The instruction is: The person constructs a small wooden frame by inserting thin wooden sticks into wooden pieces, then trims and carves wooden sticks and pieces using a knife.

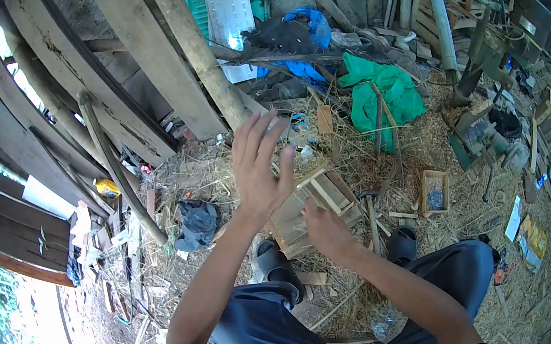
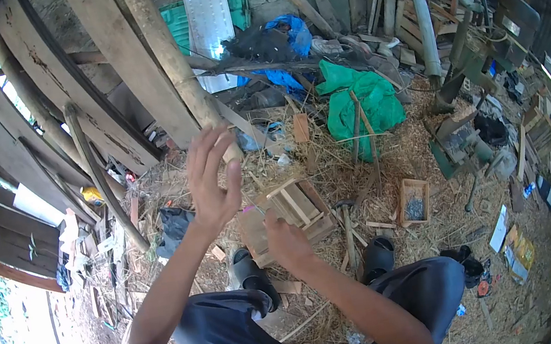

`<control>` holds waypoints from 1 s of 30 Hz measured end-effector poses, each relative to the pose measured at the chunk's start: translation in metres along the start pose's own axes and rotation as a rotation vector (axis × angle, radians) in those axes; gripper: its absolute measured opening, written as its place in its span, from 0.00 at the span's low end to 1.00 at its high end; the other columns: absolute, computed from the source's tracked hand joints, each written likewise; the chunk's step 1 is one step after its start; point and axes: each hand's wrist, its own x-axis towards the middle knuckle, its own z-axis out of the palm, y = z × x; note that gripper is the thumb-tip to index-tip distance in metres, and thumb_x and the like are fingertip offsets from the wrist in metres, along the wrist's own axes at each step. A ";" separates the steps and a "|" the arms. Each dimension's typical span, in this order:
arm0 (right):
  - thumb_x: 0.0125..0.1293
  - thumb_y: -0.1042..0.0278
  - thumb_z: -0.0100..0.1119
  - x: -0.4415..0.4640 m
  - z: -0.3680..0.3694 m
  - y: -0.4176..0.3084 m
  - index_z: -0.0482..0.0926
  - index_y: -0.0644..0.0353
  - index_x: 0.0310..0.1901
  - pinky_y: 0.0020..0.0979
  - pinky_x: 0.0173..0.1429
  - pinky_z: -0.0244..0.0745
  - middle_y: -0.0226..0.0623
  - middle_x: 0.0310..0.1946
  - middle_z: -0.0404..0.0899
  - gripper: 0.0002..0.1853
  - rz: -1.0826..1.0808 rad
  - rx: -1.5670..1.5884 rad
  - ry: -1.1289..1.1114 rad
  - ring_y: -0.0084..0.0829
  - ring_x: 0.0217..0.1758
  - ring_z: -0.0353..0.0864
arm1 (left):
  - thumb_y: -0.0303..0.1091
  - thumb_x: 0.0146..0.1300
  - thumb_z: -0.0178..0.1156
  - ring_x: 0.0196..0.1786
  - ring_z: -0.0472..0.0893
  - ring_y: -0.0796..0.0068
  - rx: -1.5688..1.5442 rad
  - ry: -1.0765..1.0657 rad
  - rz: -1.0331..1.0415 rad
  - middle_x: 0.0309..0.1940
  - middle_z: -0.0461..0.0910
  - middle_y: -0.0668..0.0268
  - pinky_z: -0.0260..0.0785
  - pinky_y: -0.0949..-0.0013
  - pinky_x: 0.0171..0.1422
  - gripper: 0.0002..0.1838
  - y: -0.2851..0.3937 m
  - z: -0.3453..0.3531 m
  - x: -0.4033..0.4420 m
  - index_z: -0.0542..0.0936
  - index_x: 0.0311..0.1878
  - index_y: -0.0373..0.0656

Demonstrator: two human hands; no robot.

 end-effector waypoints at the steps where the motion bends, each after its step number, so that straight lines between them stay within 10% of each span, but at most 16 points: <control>1: 0.75 0.65 0.37 -0.001 0.000 0.001 0.62 0.64 0.46 0.55 0.43 0.76 0.61 0.36 0.79 0.10 -0.001 -0.003 0.007 0.62 0.39 0.80 | 0.39 0.68 0.50 0.69 0.65 0.50 0.041 -0.013 0.037 0.63 0.70 0.54 0.50 0.47 0.73 0.20 0.005 0.000 0.011 0.74 0.58 0.39; 10: 0.74 0.66 0.39 0.005 -0.010 -0.005 0.63 0.66 0.49 0.56 0.40 0.74 0.61 0.30 0.79 0.11 -0.003 0.004 0.015 0.62 0.36 0.80 | 0.49 0.74 0.37 0.79 0.38 0.53 -0.099 -0.363 -0.129 0.77 0.45 0.56 0.26 0.41 0.77 0.31 -0.024 0.069 -0.027 0.55 0.72 0.39; 30: 0.72 0.67 0.42 -0.001 0.015 0.016 0.65 0.66 0.52 0.55 0.38 0.76 0.59 0.27 0.79 0.13 -0.104 -0.083 -0.002 0.60 0.33 0.80 | 0.52 0.75 0.32 0.79 0.41 0.57 -0.177 -0.400 0.030 0.76 0.45 0.56 0.24 0.44 0.78 0.32 -0.018 0.080 -0.046 0.51 0.72 0.39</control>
